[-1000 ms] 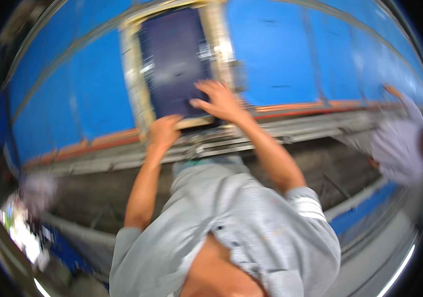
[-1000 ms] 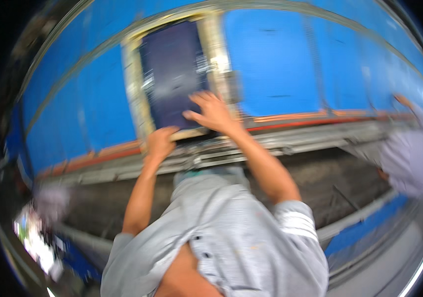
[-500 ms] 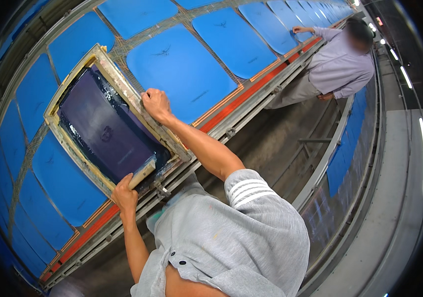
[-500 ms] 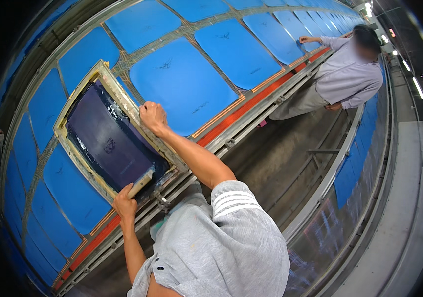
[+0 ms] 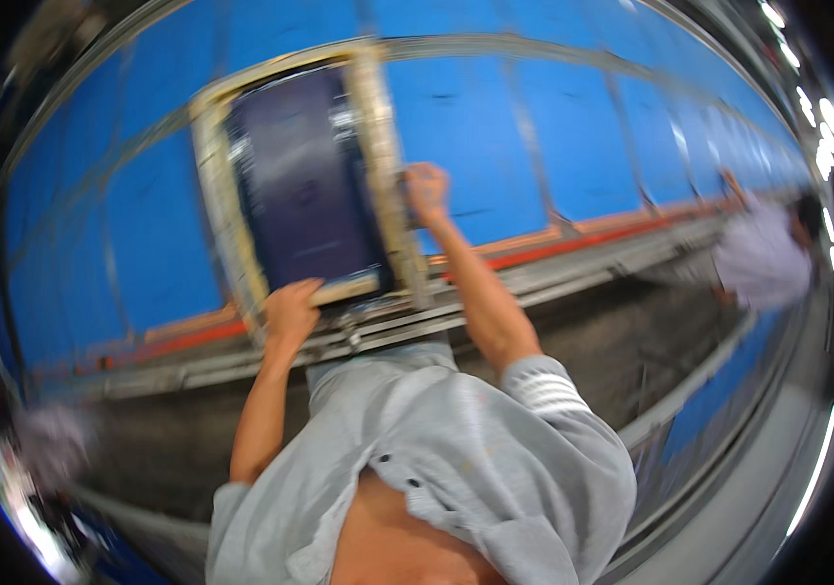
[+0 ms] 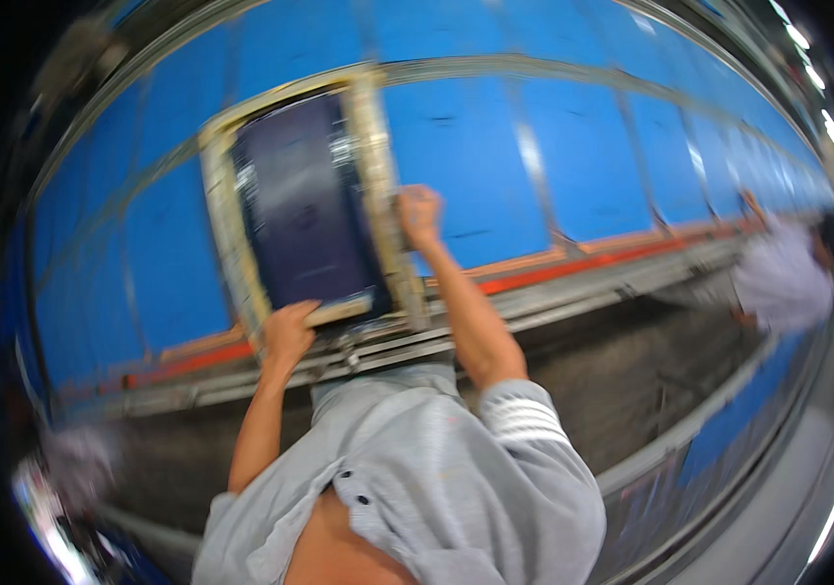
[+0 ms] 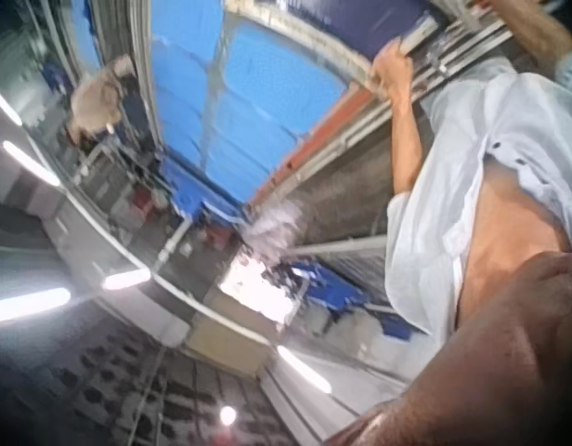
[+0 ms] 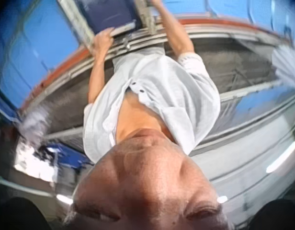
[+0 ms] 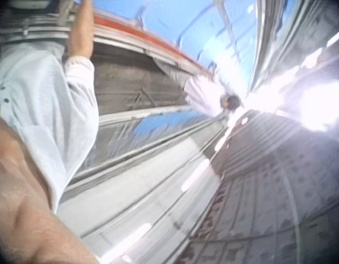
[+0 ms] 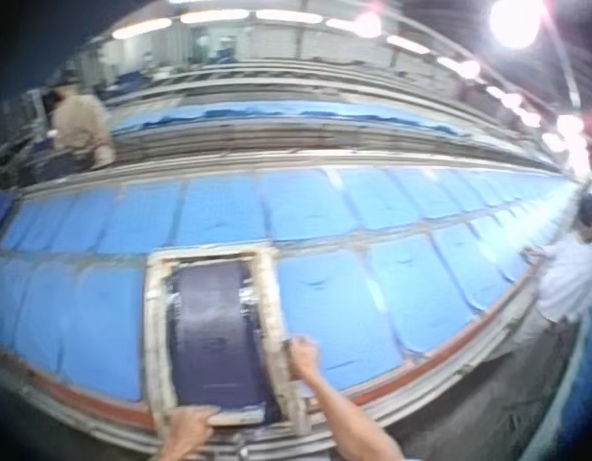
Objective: The person performs screen printing on a blue fabric laid on a conveyor. They use a squeegee to pull dark ink across a screen frame, repeatedly lifting and repositioning the screen to print a design. Another worker occasionally adds ink to the screen.
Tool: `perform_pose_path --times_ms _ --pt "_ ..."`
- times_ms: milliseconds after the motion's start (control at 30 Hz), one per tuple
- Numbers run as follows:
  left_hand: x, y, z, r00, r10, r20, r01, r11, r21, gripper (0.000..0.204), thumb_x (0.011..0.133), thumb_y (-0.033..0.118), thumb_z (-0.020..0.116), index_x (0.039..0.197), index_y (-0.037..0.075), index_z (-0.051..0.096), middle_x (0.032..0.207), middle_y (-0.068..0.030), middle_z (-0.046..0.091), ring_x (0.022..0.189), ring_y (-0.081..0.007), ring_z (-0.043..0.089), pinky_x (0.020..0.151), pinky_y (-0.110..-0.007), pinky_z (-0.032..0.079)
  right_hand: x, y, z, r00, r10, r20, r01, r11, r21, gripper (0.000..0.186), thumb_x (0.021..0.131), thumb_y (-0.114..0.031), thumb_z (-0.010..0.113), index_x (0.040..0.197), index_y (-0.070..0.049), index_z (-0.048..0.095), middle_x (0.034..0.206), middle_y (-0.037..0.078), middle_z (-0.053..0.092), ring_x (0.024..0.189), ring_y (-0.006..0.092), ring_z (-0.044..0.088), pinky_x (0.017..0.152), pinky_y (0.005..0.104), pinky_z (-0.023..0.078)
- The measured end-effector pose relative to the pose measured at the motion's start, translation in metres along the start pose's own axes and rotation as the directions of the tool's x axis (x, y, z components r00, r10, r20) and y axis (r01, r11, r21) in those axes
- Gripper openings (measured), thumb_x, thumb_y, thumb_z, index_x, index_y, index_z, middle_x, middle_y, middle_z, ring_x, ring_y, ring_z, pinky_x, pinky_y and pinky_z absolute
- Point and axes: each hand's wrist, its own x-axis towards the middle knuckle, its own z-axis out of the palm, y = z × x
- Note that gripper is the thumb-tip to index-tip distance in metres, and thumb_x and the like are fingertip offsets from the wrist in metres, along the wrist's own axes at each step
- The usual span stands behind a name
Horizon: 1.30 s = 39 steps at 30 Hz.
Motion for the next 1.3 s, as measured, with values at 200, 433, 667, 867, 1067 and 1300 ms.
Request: perform_pose_path --times_ms 200,433,667,867,1067,1300 --pt "0.005 -0.006 -0.007 1.0 0.018 0.001 -0.018 0.997 0.069 0.037 0.066 -0.003 0.061 0.098 0.008 0.077 0.098 -0.0105 0.074 0.083 -0.0314 0.071 0.071 -0.041 0.057 0.009 0.01 0.001 0.903 0.419 0.096 -0.427 0.9 0.086 0.032 0.088 -0.022 0.063 0.074 0.006 0.062 0.057 0.012 0.052 0.059 0.0156 0.04 0.055 0.0403 0.037" --pt "0.005 -0.021 0.007 1.0 0.006 0.028 -0.008 0.997 0.077 0.035 0.068 -0.003 0.061 0.097 0.008 0.076 0.096 -0.0105 0.074 0.085 -0.0312 0.071 0.073 -0.043 0.056 0.005 0.004 0.007 0.9 0.413 0.136 -0.425 0.902 0.074 0.034 0.089 -0.024 0.061 0.075 0.008 0.061 0.061 0.021 0.053 0.057 0.0225 0.047 0.057 0.0429 0.039" --pt "-0.012 -0.009 0.013 0.996 -0.055 -0.067 0.056 0.998 0.012 0.034 0.07 -0.005 0.06 0.1 0.003 0.074 0.106 -0.0139 0.073 0.1 -0.0312 0.069 0.084 -0.04 0.056 0.012 -0.009 0.01 0.899 0.422 0.121 -0.402 0.902 -0.156 0.038 0.087 -0.029 0.056 0.079 0.006 0.065 0.075 0.028 0.062 0.067 0.0442 0.055 0.068 0.0505 0.044" --pt "-0.034 -0.007 0.023 0.996 0.008 -0.09 -0.005 0.999 0.033 0.038 0.07 -0.006 0.06 0.104 0.003 0.073 0.106 -0.0137 0.073 0.101 -0.03 0.07 0.085 -0.041 0.055 0.009 -0.008 0.011 0.89 0.442 0.112 -0.41 0.884 -0.225 0.036 0.087 -0.027 0.053 0.085 0.005 0.07 0.085 0.03 0.066 0.082 0.0486 0.063 0.077 0.0515 0.047" --pt "0.014 -0.031 0.033 0.969 0.104 -0.224 -0.08 0.991 0.11 0.046 0.067 -0.008 0.061 0.11 0.004 0.071 0.113 -0.013 0.072 0.11 -0.0282 0.067 0.093 -0.04 0.052 0.007 -0.028 0.005 0.889 0.449 0.086 -0.404 0.86 -0.311 0.037 0.092 -0.031 0.055 0.096 0.003 0.071 0.092 0.028 0.068 0.085 0.0463 0.062 0.079 0.0503 0.048" --pt "0.202 -0.099 0.003 0.901 0.18 -0.395 -0.111 0.975 0.191 0.038 0.072 -0.006 0.058 0.107 0.004 0.072 0.11 -0.0135 0.072 0.105 -0.0295 0.069 0.087 -0.041 0.053 0.05 -0.068 0.027 0.995 -0.104 -0.005 0.093 0.914 -0.395 0.033 0.094 -0.024 0.063 0.116 0.0 0.066 0.11 0.018 0.061 0.105 0.0384 0.055 0.094 0.0457 0.042"
